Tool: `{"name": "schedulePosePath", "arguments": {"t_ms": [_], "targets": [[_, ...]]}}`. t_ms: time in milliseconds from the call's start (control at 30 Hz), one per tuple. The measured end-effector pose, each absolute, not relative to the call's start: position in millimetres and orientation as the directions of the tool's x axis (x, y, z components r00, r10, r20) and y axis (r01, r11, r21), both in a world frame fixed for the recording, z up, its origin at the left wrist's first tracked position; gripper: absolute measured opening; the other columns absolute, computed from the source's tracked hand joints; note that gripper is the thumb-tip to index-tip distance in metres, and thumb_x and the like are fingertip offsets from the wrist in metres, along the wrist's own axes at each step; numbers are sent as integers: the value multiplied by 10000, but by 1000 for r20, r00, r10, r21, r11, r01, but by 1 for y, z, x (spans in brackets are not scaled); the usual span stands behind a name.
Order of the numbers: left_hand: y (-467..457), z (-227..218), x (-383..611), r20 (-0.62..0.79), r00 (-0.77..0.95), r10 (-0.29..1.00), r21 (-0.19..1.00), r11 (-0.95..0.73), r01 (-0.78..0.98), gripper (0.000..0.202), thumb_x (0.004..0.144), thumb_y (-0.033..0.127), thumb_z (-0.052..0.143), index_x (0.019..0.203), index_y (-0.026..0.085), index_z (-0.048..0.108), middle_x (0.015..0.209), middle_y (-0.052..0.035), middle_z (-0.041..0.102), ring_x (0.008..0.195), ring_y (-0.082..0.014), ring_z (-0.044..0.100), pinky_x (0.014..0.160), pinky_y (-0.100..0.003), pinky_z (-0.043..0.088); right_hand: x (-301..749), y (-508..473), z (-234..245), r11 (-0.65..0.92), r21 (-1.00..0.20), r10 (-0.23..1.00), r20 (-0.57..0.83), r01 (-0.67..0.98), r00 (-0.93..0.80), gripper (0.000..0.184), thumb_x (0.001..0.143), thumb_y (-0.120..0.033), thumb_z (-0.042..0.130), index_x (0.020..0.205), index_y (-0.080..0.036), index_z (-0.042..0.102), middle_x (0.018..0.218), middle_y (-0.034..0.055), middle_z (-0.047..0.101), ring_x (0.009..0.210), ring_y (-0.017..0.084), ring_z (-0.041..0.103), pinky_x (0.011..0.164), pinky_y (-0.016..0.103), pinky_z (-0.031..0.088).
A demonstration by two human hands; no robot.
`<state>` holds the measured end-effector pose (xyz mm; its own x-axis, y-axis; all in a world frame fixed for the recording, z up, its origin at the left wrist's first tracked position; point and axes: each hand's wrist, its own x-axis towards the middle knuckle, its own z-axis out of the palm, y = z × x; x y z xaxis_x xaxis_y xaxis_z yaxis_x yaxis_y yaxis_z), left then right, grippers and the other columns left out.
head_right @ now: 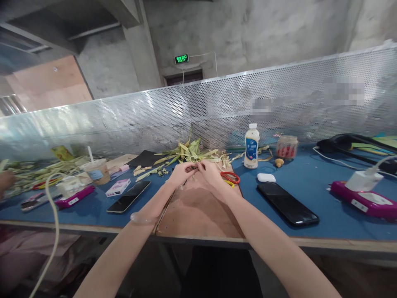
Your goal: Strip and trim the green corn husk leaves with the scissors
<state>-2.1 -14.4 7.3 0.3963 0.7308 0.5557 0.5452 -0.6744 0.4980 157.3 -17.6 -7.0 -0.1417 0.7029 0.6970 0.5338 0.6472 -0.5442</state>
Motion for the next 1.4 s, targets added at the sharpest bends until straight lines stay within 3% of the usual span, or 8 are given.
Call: {"name": "schedulePosePath", "arguments": {"t_ms": [200, 300, 433, 533, 700, 933, 1167, 1400], "targets": [[-15, 8, -2, 555, 446, 702, 434, -702, 564, 194, 765, 296, 553, 836, 173, 685, 774, -16, 667, 665, -132, 567, 659, -225, 448, 158, -17, -9, 626, -557, 724, 675, 546, -142, 363, 860, -393, 424, 605, -185, 576, 544, 1, 565, 499, 133, 465, 501, 252, 316], [-15, 8, -2, 544, 432, 719, 474, -688, 549, 215, 764, 325, 553, 821, 168, 689, 747, -18, 664, 646, -130, 559, 632, -221, 437, 158, -18, -8, 630, -572, 728, 671, 525, -142, 375, 861, -421, 426, 618, -183, 584, 525, -10, 552, 475, 123, 453, 479, 244, 311], [-14, 8, -4, 506, 388, 771, 585, -637, 502, 248, 764, 357, 538, 794, 153, 675, 661, -13, 643, 587, -130, 549, 580, -223, 435, 161, -18, -3, 646, -600, 718, 687, 472, -109, 335, 857, -454, 427, 762, -180, 594, 621, 0, 600, 536, 129, 502, 513, 237, 365], [-13, 8, -5, 503, 390, 771, 601, -636, 483, 259, 764, 369, 533, 793, 147, 664, 633, -8, 634, 565, -128, 549, 564, -223, 434, 162, -17, 0, 672, -606, 715, 681, 425, -158, 286, 841, -419, 463, 876, -178, 612, 721, 15, 646, 558, 128, 538, 524, 235, 406], [-14, 7, -5, 496, 386, 778, 625, -628, 463, 277, 763, 383, 533, 794, 138, 659, 626, -13, 638, 570, -133, 563, 559, -220, 436, 162, -14, -1, 686, -565, 694, 698, 459, -178, 198, 812, -325, 513, 750, -190, 642, 704, 22, 635, 607, 146, 544, 592, 261, 410], [-17, 8, -3, 476, 401, 783, 620, -622, 479, 315, 796, 358, 455, 712, 135, 660, 628, -15, 633, 589, -129, 554, 590, -222, 439, 162, -10, -8, 689, -466, 659, 722, 555, -211, 190, 832, -297, 465, 693, -201, 551, 691, 20, 577, 638, 159, 495, 611, 271, 363], [-20, 7, -3, 453, 448, 771, 631, -632, 450, 215, 739, 266, 493, 636, 137, 630, 592, 0, 607, 559, -106, 529, 578, -200, 422, 160, -9, -11, 658, -427, 668, 711, 620, -219, 285, 818, -309, 453, 554, -213, 407, 542, -28, 450, 539, 130, 406, 538, 251, 291], [-18, 7, -5, 417, 470, 778, 659, -615, 433, 151, 676, 252, 552, 644, 137, 645, 627, -6, 632, 611, -120, 555, 614, -209, 429, 161, -12, -9, 606, -402, 700, 679, 687, -220, 365, 844, -369, 404, 526, -190, 426, 495, -40, 433, 491, 99, 357, 488, 234, 242]]}}
